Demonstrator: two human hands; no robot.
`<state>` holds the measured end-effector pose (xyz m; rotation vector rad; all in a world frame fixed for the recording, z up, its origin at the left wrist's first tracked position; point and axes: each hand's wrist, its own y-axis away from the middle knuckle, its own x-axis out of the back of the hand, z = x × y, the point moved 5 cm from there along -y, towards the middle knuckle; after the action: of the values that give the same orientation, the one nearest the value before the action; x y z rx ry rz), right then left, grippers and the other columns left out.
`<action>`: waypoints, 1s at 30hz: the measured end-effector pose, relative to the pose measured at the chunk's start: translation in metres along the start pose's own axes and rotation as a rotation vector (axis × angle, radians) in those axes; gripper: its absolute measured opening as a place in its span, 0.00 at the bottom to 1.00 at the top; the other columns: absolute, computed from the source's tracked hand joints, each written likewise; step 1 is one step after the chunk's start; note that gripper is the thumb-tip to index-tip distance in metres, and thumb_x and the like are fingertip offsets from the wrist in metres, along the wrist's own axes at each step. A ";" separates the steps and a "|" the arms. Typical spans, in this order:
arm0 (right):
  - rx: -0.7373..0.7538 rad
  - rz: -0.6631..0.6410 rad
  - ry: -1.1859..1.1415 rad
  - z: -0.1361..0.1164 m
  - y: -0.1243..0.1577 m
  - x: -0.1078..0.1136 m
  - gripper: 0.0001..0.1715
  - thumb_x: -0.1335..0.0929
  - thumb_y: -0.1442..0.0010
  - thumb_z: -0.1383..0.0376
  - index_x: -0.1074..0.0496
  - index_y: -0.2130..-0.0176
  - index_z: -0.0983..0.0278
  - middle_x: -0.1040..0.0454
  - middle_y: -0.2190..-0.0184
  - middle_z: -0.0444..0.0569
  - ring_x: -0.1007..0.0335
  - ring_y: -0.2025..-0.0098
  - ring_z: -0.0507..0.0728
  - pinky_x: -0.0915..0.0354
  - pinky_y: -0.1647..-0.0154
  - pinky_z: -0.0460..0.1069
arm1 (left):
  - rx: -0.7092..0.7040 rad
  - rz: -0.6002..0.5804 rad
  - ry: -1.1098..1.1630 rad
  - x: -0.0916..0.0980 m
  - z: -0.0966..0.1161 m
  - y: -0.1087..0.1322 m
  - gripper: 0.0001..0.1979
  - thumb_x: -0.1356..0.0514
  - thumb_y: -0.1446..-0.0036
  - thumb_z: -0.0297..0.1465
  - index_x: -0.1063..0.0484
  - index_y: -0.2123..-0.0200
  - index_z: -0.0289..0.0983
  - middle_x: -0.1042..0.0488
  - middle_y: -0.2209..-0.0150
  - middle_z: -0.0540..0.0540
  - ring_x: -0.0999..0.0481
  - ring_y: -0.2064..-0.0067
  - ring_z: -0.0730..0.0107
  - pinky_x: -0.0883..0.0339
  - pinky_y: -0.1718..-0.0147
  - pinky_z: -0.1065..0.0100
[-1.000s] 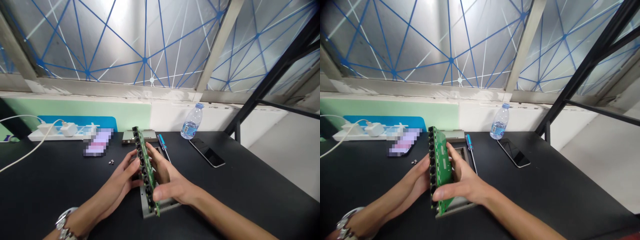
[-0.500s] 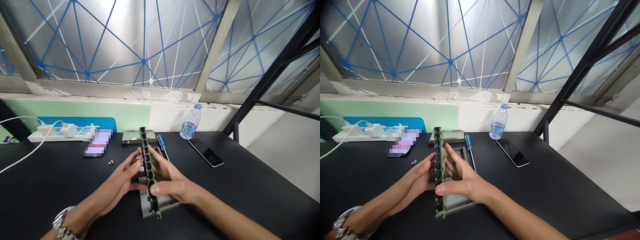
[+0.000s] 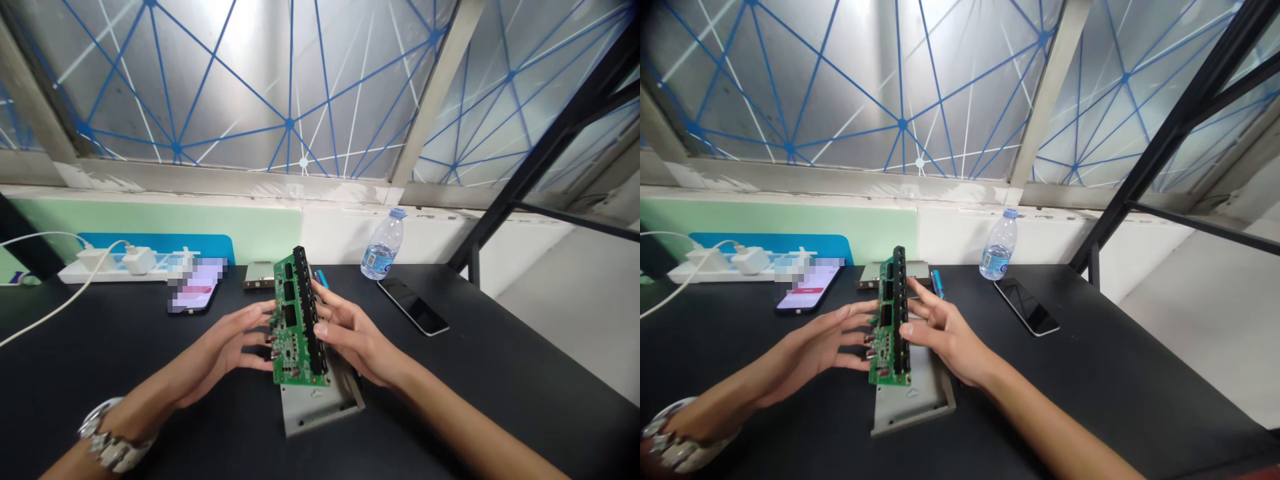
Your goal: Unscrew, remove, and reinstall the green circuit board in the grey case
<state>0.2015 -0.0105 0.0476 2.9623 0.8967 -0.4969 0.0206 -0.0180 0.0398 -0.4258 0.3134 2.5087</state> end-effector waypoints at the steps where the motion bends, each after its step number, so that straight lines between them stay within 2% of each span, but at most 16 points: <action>1: -0.022 0.035 0.023 0.001 0.000 0.005 0.47 0.27 0.43 0.64 0.46 0.31 0.57 0.28 0.43 0.53 0.27 0.52 0.59 0.29 0.52 0.55 | -0.004 0.015 -0.010 0.004 0.001 0.000 0.25 0.46 0.35 0.45 0.32 0.39 0.41 0.30 0.41 0.35 0.28 0.45 0.43 0.31 0.52 0.48; 4: -0.072 0.129 0.098 0.003 -0.001 0.020 0.46 0.27 0.43 0.63 0.46 0.31 0.56 0.24 0.48 0.52 0.27 0.62 0.55 0.29 0.71 0.48 | -0.029 0.048 -0.044 0.011 0.008 0.001 0.25 0.46 0.35 0.44 0.31 0.40 0.41 0.31 0.40 0.36 0.29 0.44 0.44 0.30 0.54 0.53; 6: -0.088 0.140 0.144 0.006 -0.002 0.024 0.45 0.27 0.42 0.63 0.45 0.31 0.55 0.23 0.49 0.51 0.28 0.66 0.53 0.30 0.75 0.46 | -0.044 0.044 -0.063 0.011 0.013 0.002 0.24 0.45 0.36 0.43 0.30 0.41 0.41 0.31 0.40 0.36 0.29 0.44 0.45 0.30 0.54 0.55; 11: -0.081 0.122 0.232 0.020 -0.005 0.026 0.36 0.30 0.39 0.64 0.39 0.34 0.53 0.25 0.47 0.50 0.27 0.63 0.52 0.32 0.74 0.43 | -0.104 0.022 -0.085 0.003 0.014 0.005 0.23 0.39 0.39 0.38 0.30 0.41 0.43 0.32 0.39 0.38 0.28 0.45 0.47 0.30 0.55 0.57; 14: -0.079 0.127 0.236 0.028 -0.006 0.023 0.35 0.31 0.37 0.64 0.41 0.34 0.53 0.25 0.48 0.51 0.27 0.61 0.54 0.29 0.70 0.47 | -0.138 0.014 -0.116 -0.002 0.006 0.003 0.24 0.36 0.41 0.34 0.30 0.41 0.46 0.35 0.38 0.40 0.27 0.49 0.51 0.29 0.57 0.58; 16: -0.066 0.129 0.237 0.029 -0.006 0.020 0.35 0.32 0.36 0.63 0.42 0.33 0.53 0.25 0.48 0.51 0.27 0.61 0.54 0.28 0.68 0.48 | -0.156 0.011 -0.158 -0.005 0.000 0.001 0.28 0.35 0.42 0.33 0.33 0.39 0.48 0.32 0.43 0.40 0.27 0.52 0.55 0.30 0.57 0.59; 18: -0.047 0.135 0.240 0.027 -0.006 0.017 0.34 0.33 0.35 0.63 0.42 0.33 0.53 0.26 0.47 0.51 0.27 0.61 0.54 0.28 0.67 0.49 | -0.164 0.021 -0.228 -0.009 -0.006 0.000 0.32 0.35 0.42 0.34 0.38 0.35 0.49 0.28 0.52 0.41 0.28 0.56 0.59 0.32 0.57 0.60; 20: -0.031 0.134 0.239 0.024 -0.006 0.013 0.32 0.33 0.35 0.63 0.41 0.34 0.54 0.27 0.46 0.52 0.27 0.60 0.54 0.27 0.64 0.50 | -0.163 0.030 -0.308 -0.013 -0.009 0.001 0.35 0.36 0.41 0.36 0.43 0.33 0.50 0.28 0.60 0.44 0.30 0.59 0.61 0.34 0.58 0.60; 22: -0.019 0.124 0.246 0.022 -0.006 0.010 0.32 0.34 0.35 0.65 0.41 0.34 0.56 0.26 0.47 0.52 0.26 0.58 0.56 0.27 0.59 0.53 | -0.156 0.023 -0.370 -0.019 -0.011 0.003 0.36 0.37 0.40 0.38 0.46 0.31 0.51 0.30 0.62 0.46 0.31 0.61 0.63 0.35 0.59 0.61; 26: 0.009 0.131 0.254 0.021 -0.006 0.007 0.30 0.34 0.36 0.67 0.41 0.36 0.60 0.26 0.52 0.52 0.26 0.57 0.57 0.28 0.56 0.54 | -0.159 0.017 -0.444 -0.023 -0.011 0.005 0.35 0.39 0.39 0.40 0.47 0.31 0.52 0.32 0.59 0.45 0.32 0.63 0.65 0.34 0.60 0.62; 30: 0.013 0.197 0.242 0.022 -0.004 0.011 0.29 0.32 0.38 0.65 0.41 0.40 0.58 0.30 0.55 0.49 0.28 0.63 0.54 0.27 0.63 0.52 | -0.236 0.124 -0.408 -0.012 -0.006 0.002 0.29 0.39 0.38 0.40 0.39 0.35 0.50 0.31 0.48 0.43 0.31 0.51 0.57 0.35 0.50 0.58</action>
<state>0.2017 -0.0033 0.0239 3.1244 0.6031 -0.1407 0.0307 -0.0273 0.0385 0.0243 -0.1201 2.6870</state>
